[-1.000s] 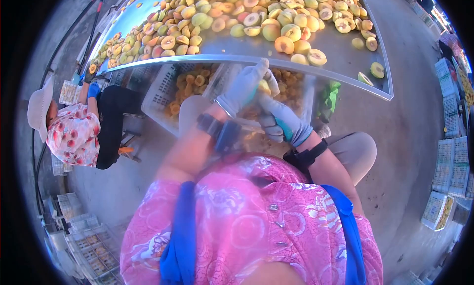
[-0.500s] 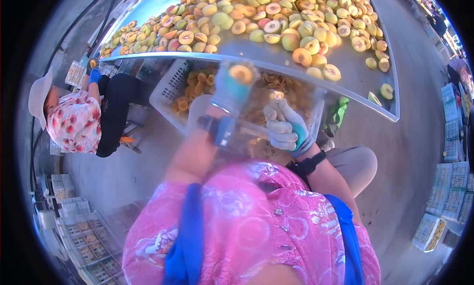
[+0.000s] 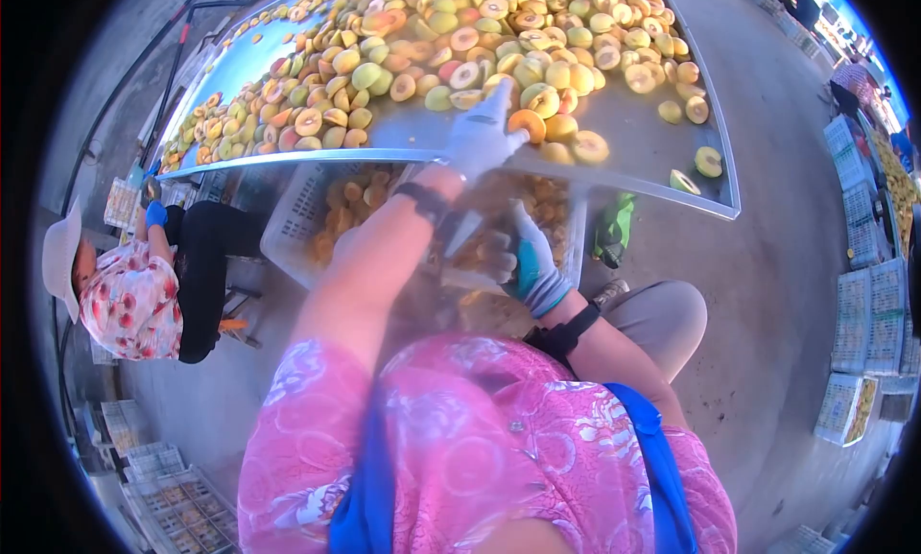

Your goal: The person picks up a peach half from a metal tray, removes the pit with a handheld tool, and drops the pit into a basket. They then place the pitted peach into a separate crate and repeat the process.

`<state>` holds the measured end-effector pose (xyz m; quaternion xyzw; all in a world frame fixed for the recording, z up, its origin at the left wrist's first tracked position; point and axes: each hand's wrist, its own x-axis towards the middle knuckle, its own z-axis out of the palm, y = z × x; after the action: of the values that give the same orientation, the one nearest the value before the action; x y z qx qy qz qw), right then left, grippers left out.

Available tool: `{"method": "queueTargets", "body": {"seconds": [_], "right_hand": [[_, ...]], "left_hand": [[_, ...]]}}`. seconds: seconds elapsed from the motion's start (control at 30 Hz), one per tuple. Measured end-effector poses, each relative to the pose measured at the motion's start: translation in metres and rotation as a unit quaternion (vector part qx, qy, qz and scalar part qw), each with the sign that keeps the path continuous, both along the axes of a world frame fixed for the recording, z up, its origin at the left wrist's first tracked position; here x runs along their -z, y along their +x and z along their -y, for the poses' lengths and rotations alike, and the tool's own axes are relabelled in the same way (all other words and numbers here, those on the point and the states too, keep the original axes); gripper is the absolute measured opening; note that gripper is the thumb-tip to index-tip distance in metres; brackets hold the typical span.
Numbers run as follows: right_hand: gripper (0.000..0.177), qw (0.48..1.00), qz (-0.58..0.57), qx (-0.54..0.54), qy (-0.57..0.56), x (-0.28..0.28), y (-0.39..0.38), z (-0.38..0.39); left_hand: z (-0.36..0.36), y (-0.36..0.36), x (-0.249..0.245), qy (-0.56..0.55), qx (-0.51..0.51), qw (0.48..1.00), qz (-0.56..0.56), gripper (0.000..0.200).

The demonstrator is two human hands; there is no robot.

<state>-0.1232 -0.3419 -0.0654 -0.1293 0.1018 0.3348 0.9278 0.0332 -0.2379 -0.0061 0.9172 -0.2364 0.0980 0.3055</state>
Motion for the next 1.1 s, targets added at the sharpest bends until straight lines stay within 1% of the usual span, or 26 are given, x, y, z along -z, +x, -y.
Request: {"method": "queueTargets", "body": {"seconds": [0.03,0.1,0.17,0.2,0.27,0.3,0.33,0.37,0.4,0.43,0.47,0.5,0.53,0.57,0.6,0.63,0.67,0.7,0.73,0.77,0.8,0.83,0.93,1.0,1.03,1.1], "right_hand": [[0.044,0.999,-0.008,0.030,-0.034,-0.003,0.000,0.001],[0.045,0.998,-0.007,0.044,-0.048,-0.007,0.000,0.006],[0.045,0.995,0.033,0.066,-0.063,-0.007,0.000,0.009],[0.045,0.995,0.032,0.067,-0.061,-0.010,0.000,0.007],[0.045,0.972,0.054,0.148,-0.172,-0.016,0.000,0.003],[0.045,0.973,0.055,0.148,-0.170,-0.021,0.000,0.004],[0.043,0.965,0.060,0.155,-0.204,-0.028,0.000,0.007],[0.041,0.956,0.064,0.163,-0.237,-0.034,0.000,0.009],[0.041,0.956,0.063,0.164,-0.233,-0.039,-0.001,0.011],[0.038,0.945,0.095,0.167,-0.265,-0.044,-0.002,0.014],[0.034,0.931,0.128,0.170,-0.296,-0.048,-0.003,0.017],[0.034,0.932,0.128,0.171,-0.293,-0.051,-0.002,0.020],[0.032,0.929,0.133,0.157,-0.309,-0.053,-0.001,0.024],[0.032,0.925,0.137,0.141,-0.326,-0.055,0.000,0.025],[0.033,0.921,0.140,0.145,-0.332,-0.060,0.000,0.024],[0.033,0.922,0.139,0.143,-0.332,-0.061,0.000,0.024],[0.033,0.915,0.155,0.137,-0.348,-0.061,0.000,0.024],[0.033,0.906,0.170,0.130,-0.364,-0.061,0.000,0.023],[0.033,0.907,0.168,0.129,-0.365,-0.059,0.001,0.022],[0.034,0.894,0.188,0.133,-0.384,-0.057,0.001,0.021],[0.035,0.881,0.210,0.136,-0.403,-0.056,0.001,0.019],[0.035,0.880,0.210,0.135,-0.404,-0.056,0.000,0.018],[0.037,0.861,0.231,0.164,-0.422,-0.055,-0.001,0.015],[0.037,0.842,0.254,0.161,-0.448,-0.049,0.001,0.015],[0.037,0.842,0.254,0.160,-0.449,-0.050,0.000,0.014],[0.037,0.836,0.252,0.142,-0.467,-0.054,-0.003,0.013]], "left_hand": [[0.012,0.005,0.003,-0.001,0.005,1.000,0.001,0.081],[0.028,0.010,0.007,0.064,-0.021,0.995,-0.071,0.086],[0.031,0.012,0.007,0.085,-0.025,0.993,-0.075,0.088],[0.029,0.014,0.011,0.076,-0.020,0.995,-0.065,0.086],[0.022,0.016,0.018,0.069,-0.018,0.996,-0.054,0.084],[0.018,0.017,0.021,0.069,-0.011,0.997,-0.019,0.078],[0.013,0.020,0.024,0.069,-0.004,0.997,0.016,0.072],[0.008,0.022,0.027,0.072,-0.004,0.997,0.017,0.072],[0.004,0.019,0.021,-0.062,0.014,0.993,-0.101,0.065],[0.003,0.015,0.014,-0.193,0.032,0.956,-0.217,0.058],[0.000,0.005,0.012,-0.294,0.012,0.924,-0.244,0.042],[-0.001,-0.007,0.004,-0.291,0.011,0.925,-0.243,0.042],[-0.004,-0.018,-0.001,-0.428,0.040,0.849,-0.307,0.036],[-0.007,-0.028,-0.006,-0.554,0.065,0.746,-0.362,0.029],[-0.010,-0.037,-0.007,-0.546,0.097,0.738,-0.385,0.026],[-0.011,-0.045,-0.003,-0.547,0.095,0.737,-0.386,0.026],[-0.011,-0.053,0.001,-0.424,0.133,0.865,-0.234,0.027],[-0.009,-0.063,0.000,-0.277,0.164,0.944,-0.071,0.029],[-0.007,-0.070,-0.004,-0.278,0.164,0.944,-0.073,0.029],[-0.006,-0.076,-0.009,-0.516,0.160,0.783,-0.309,0.031],[-0.004,-0.081,-0.014,-0.684,0.135,0.514,-0.500,0.034],[-0.002,-0.082,-0.010,-0.685,0.136,0.513,-0.500,0.034],[-0.004,-0.078,0.015,-0.700,0.090,0.537,-0.461,0.038],[-0.006,-0.077,0.021,-0.661,0.073,0.609,-0.432,0.042],[-0.006,-0.081,0.019,-0.662,0.074,0.608,-0.432,0.042],[-0.005,-0.091,0.013,-0.688,0.085,0.564,-0.449,0.043]]}}
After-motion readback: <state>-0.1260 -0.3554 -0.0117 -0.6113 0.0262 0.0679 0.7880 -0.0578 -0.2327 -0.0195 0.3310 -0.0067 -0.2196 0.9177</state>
